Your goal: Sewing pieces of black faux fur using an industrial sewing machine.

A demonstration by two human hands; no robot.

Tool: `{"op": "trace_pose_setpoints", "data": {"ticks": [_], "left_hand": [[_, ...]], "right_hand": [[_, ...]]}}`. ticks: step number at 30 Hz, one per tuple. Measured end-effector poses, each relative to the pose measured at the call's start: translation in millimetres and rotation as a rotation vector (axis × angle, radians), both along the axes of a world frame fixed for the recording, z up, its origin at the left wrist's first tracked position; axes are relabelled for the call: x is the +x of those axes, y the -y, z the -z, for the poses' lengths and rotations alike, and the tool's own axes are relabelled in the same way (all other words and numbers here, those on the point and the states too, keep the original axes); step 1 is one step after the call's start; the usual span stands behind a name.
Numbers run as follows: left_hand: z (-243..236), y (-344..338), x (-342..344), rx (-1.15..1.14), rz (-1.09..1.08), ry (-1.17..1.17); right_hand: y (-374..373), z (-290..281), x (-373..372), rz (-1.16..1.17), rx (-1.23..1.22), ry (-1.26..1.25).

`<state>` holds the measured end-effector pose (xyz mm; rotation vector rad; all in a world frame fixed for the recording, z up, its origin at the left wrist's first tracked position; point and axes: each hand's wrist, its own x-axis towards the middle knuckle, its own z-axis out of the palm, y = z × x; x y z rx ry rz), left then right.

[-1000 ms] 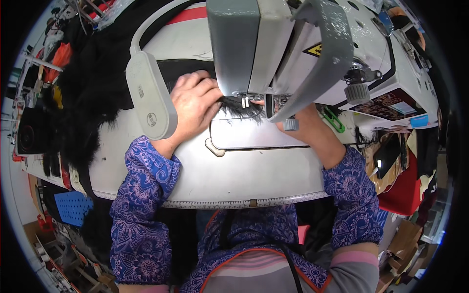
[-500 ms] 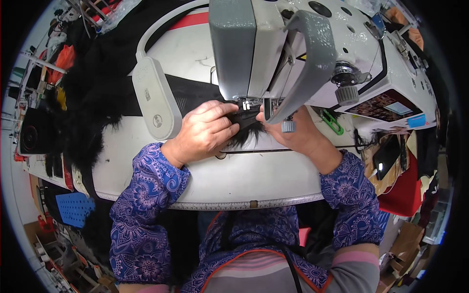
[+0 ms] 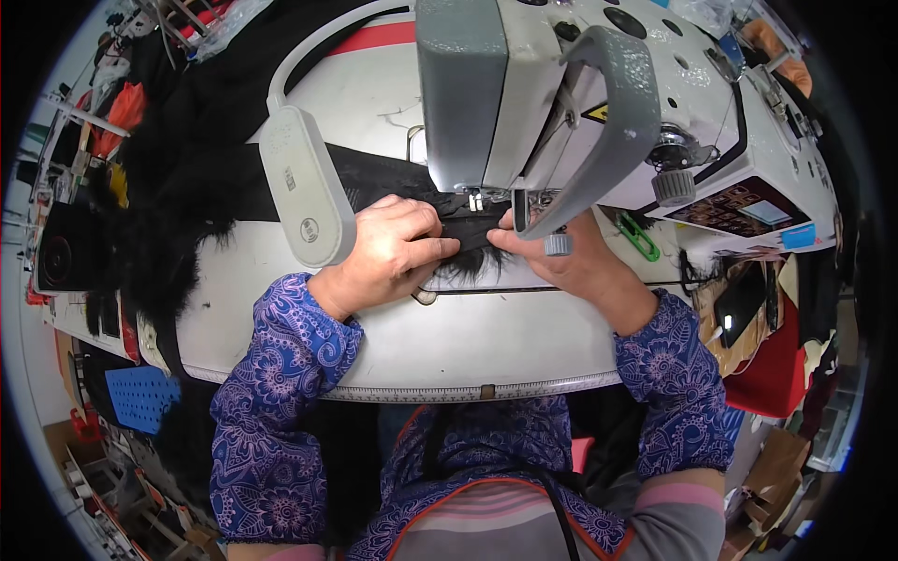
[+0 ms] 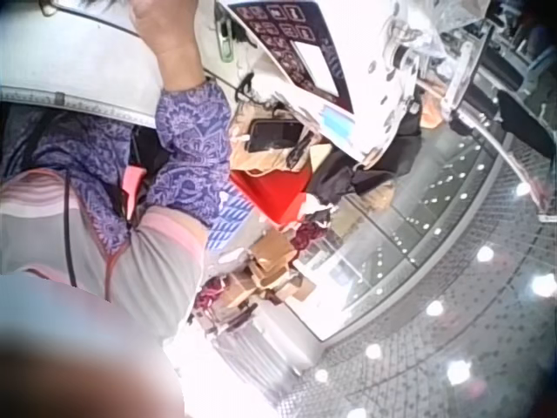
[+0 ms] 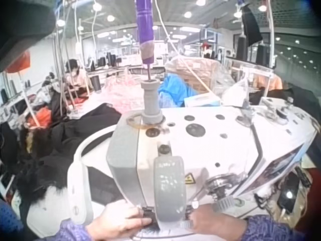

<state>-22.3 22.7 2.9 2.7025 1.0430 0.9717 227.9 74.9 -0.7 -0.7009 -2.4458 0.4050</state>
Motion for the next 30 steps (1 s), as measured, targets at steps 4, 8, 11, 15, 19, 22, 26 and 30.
{"op": "trace_pose_setpoints", "data": {"ticks": [4, 8, 11, 15, 19, 22, 26, 30], "left_hand": [[-2.5, 0.2, -0.1, 0.035, 0.05, -0.066], [-6.4, 4.6, 1.9, -0.011, 0.051, -0.078], [-8.8, 10.9, 3.3, 0.006, -0.032, -0.117], [-9.3, 16.0, 2.9, 0.018, -0.067, -0.187], [-6.9, 16.2, 3.7, 0.097, -0.035, -0.267], [-5.4, 15.7, 5.6, 0.086, -0.028, -0.254], [-5.4, 10.6, 5.1, 0.046, -0.059, -0.235], [-5.3, 7.5, 6.2, 0.07, -0.138, -0.231]], "right_hand": [[-4.2, 3.4, 0.0, -0.072, 0.121, -0.048], [-6.6, 4.2, 4.1, -0.114, 0.184, 0.002], [-5.4, 2.2, 3.7, -0.148, 0.186, -0.002], [6.5, -4.1, 2.9, -0.032, 0.267, 0.077], [11.0, -7.1, 1.2, 0.032, 0.233, 0.101], [9.2, -4.4, 0.5, 0.044, 0.194, 0.1], [3.5, -0.5, 7.3, 0.0, 0.177, 0.083], [-1.8, 1.9, 12.8, 0.016, 0.086, 0.151]]}}
